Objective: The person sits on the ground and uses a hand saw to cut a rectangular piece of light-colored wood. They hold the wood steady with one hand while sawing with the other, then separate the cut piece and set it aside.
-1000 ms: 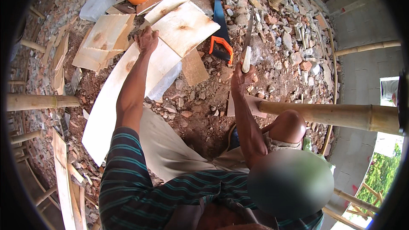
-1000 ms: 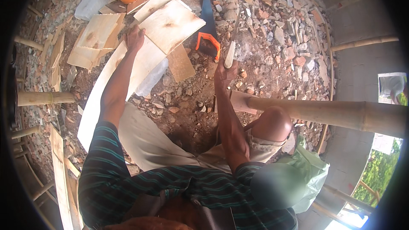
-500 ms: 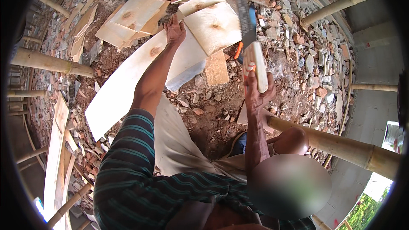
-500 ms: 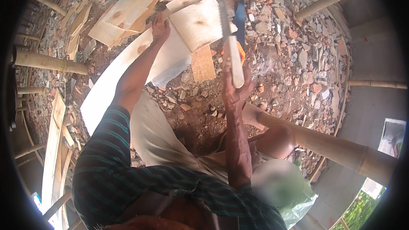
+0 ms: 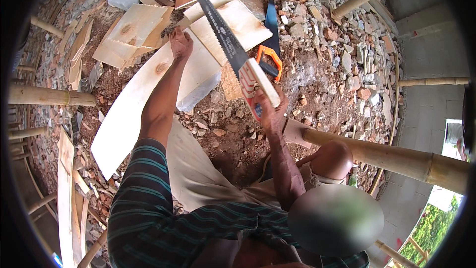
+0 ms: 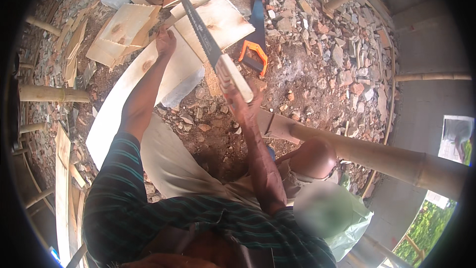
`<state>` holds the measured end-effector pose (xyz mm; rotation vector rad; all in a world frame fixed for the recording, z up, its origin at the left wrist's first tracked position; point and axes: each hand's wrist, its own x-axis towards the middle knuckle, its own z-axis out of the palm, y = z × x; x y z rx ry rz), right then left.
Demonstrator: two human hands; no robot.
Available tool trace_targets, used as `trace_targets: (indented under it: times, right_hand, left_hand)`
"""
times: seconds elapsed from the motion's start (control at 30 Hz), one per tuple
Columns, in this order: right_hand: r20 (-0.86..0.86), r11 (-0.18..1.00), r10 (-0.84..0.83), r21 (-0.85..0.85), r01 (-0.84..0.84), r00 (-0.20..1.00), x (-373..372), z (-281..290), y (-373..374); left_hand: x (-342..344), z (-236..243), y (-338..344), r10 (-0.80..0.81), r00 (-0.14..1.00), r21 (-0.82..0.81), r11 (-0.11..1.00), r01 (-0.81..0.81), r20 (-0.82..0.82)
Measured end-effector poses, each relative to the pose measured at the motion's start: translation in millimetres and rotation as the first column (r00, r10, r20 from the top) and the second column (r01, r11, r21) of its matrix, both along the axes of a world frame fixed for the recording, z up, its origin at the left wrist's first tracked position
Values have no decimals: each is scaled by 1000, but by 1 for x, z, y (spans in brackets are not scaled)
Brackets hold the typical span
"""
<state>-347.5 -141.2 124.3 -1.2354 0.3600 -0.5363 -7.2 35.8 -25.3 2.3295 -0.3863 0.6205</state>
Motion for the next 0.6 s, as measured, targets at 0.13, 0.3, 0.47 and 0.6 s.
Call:
trace_targets:
  times: [0.13, 0.3, 0.47, 0.6]
  right_hand:
    - [-24, 999, -11, -32, 11, 1000, -2, 3, -6]
    - [58, 992, -102, -68, 106, 993, 2, -2, -7]
    - [80, 561, -586, -678, 475, 806, 24, -9, -65]
    - [-124, 315, -642, -942, 113, 756, 44, -36, -131]
  left_hand:
    - [-3, 4, 1, 39, 999, 74, 997, -37, -18]
    - [-4, 7, 2, 31, 997, 116, 993, -23, -70]
    - [-6, 9, 0, 49, 999, 118, 992, -45, -23]
    - [-6, 10, -2, 41, 999, 102, 994, -41, 5]
